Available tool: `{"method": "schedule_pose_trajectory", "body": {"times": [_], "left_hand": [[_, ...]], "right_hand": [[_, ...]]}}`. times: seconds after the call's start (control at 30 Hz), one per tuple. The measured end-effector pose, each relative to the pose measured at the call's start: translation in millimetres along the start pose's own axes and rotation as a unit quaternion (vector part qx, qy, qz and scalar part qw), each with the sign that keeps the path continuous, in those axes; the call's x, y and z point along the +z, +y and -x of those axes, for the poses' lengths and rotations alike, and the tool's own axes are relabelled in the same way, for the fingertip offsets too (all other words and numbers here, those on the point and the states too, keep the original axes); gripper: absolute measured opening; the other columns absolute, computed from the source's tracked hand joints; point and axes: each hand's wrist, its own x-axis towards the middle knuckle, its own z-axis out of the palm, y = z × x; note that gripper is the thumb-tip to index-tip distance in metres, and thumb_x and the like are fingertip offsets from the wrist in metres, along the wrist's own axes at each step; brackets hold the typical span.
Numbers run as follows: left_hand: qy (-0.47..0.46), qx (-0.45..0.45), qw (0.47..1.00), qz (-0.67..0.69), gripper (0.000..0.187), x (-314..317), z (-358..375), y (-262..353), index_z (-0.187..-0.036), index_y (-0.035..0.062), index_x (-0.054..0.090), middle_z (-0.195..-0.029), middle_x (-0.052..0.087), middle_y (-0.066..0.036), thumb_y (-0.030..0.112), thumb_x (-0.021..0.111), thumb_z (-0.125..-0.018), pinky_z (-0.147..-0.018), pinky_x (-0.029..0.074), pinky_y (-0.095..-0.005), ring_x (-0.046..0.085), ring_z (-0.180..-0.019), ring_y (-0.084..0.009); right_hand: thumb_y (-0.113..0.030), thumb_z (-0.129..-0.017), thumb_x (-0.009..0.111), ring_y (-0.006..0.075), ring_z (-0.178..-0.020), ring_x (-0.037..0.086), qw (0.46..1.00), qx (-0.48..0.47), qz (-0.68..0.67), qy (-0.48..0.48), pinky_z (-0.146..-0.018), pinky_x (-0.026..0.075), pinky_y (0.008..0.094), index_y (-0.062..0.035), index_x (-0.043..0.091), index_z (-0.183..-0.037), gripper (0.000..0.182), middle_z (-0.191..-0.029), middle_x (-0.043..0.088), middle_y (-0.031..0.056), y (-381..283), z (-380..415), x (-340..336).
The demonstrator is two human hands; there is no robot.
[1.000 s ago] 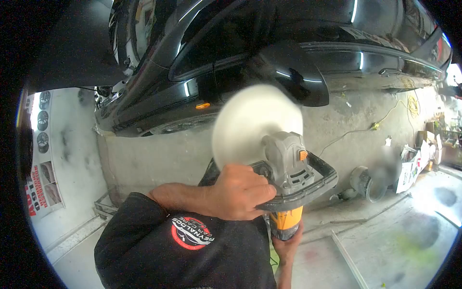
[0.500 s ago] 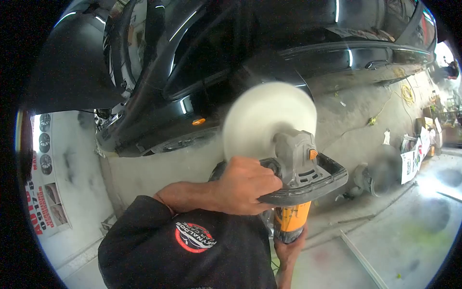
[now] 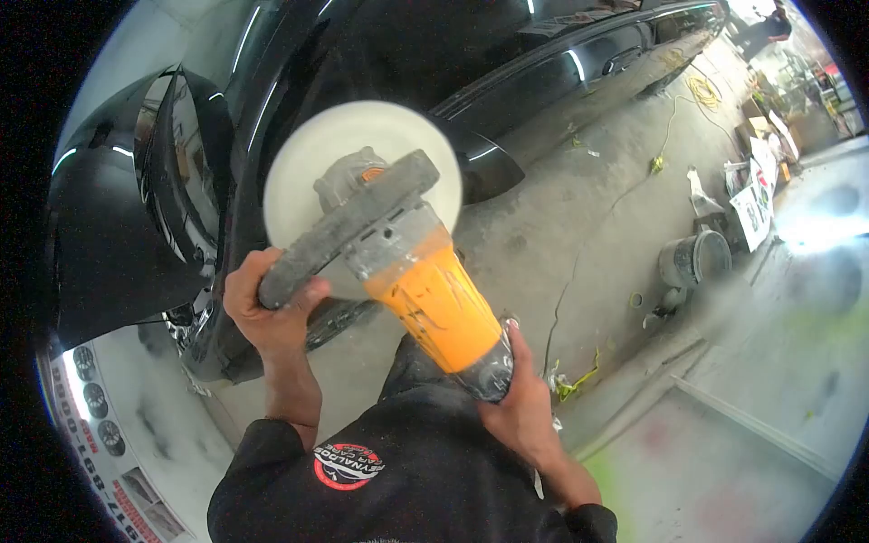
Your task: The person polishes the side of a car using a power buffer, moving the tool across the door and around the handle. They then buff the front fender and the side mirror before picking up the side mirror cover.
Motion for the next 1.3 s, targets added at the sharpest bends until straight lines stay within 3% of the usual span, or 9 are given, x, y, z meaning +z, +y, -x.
{"method": "schedule_pose_trajectory", "body": {"times": [0.2,0.33,0.43,0.57,0.6,0.77,0.87,1.07,1.3], "left_hand": [[-0.029,0.01,0.998,0.047,0.037,19,1,15,-0.074,0.0047,0.066,-0.061,0.06,-0.006,0.023,0.096,-0.062,-0.049,0.043,-0.0276,0.059,-0.05,-0.0164],[-0.155,0.018,0.985,0.069,0.034,45,7,38,-0.076,0.0065,0.068,-0.067,0.064,-0.005,0.023,0.094,-0.063,-0.054,0.047,-0.0308,0.063,-0.058,-0.0193],[-0.179,0.058,0.974,0.127,0.03,83,21,45,-0.077,0.0073,0.069,-0.067,0.065,-0.006,0.024,0.092,-0.066,-0.053,0.046,-0.0331,0.063,-0.057,-0.0224],[-0.224,0.054,0.962,0.147,0.029,106,41,53,-0.076,0.0077,0.069,-0.066,0.064,-0.005,0.024,0.091,-0.068,-0.052,0.045,-0.0336,0.061,-0.055,-0.0222],[-0.226,0.061,0.963,0.132,0.029,106,47,56,-0.075,0.0076,0.069,-0.065,0.063,-0.005,0.025,0.091,-0.068,-0.051,0.044,-0.0336,0.06,-0.054,-0.0222],[-0.272,0.08,0.956,0.078,0.032,77,58,59,-0.072,0.0069,0.067,-0.06,0.058,-0.005,0.025,0.092,-0.067,-0.046,0.039,-0.033,0.054,-0.048,-0.0218],[-0.266,0.074,0.958,0.08,0.033,68,59,59,-0.07,0.0062,0.066,-0.056,0.054,-0.004,0.023,0.094,-0.065,-0.043,0.036,-0.0328,0.051,-0.044,-0.0211],[-0.292,0.103,0.95,0.042,0.032,74,45,64,-0.074,0.0068,0.067,-0.062,0.059,-0.005,0.025,0.092,-0.067,-0.047,0.04,-0.0322,0.056,-0.05,-0.0204],[-0.231,0.069,0.956,0.171,0.034,124,34,61,-0.076,0.0071,0.062,-0.067,0.061,-0.009,0.032,0.085,-0.074,-0.053,0.045,-0.0376,0.061,-0.059,-0.0288]], "right_hand": [[-0.005,-0.071,0.081,0.0371,-0.113,0.066,0.998,-0.029,0.035,0.054,-0.096,0.052,0.0417,-0.0069,0.026,-0.154,0.099,-0.122,0.066,0.0243,15,15,-4],[-0.004,-0.066,0.083,0.025,-0.117,0.063,0.989,-0.03,-0.031,0.14,-0.101,0.047,0.0384,-0.0019,0.037,-0.145,0.091,-0.124,0.065,0.0185,52,31,-4],[-0.007,-0.069,0.083,0.0293,-0.119,0.063,0.989,-0.007,-0.046,0.141,-0.1,0.048,0.0386,-0.0042,0.035,-0.149,0.093,-0.125,0.066,0.0212,108,42,-3],[-0.006,-0.068,0.082,0.0274,-0.117,0.064,0.985,0.049,-0.083,0.144,-0.101,0.048,0.0391,-0.0051,0.038,-0.146,0.09,-0.123,0.066,0.0196,131,58,-3],[-0.005,-0.063,0.081,0.0232,-0.106,0.067,0.981,0.047,-0.097,0.163,-0.095,0.05,0.0366,-0.0028,0.041,-0.139,0.086,-0.113,0.07,0.0163,140,59,3],[-0.011,-0.067,0.087,0.031,-0.113,0.067,0.99,0.017,-0.074,0.119,-0.097,0.051,0.0396,-0.0051,0.037,-0.145,0.093,-0.12,0.069,0.0204,145,63,19],[-0.017,-0.069,0.091,0.0379,-0.115,0.065,0.992,0.002,-0.084,0.09,-0.095,0.052,0.0425,-0.0067,0.035,-0.149,0.098,-0.122,0.067,0.0233,150,60,26],[-0.012,-0.066,0.088,0.0345,-0.115,0.066,0.988,-0.017,-0.094,0.123,-0.097,0.052,0.0415,-0.0058,0.035,-0.148,0.098,-0.121,0.068,0.0234,143,55,28],[-0.007,-0.065,0.081,0.03,-0.113,0.066,0.975,0.032,-0.105,0.193,-0.099,0.049,0.0388,-0.0034,0.039,-0.144,0.09,-0.119,0.068,0.0214,150,53,15]]}}
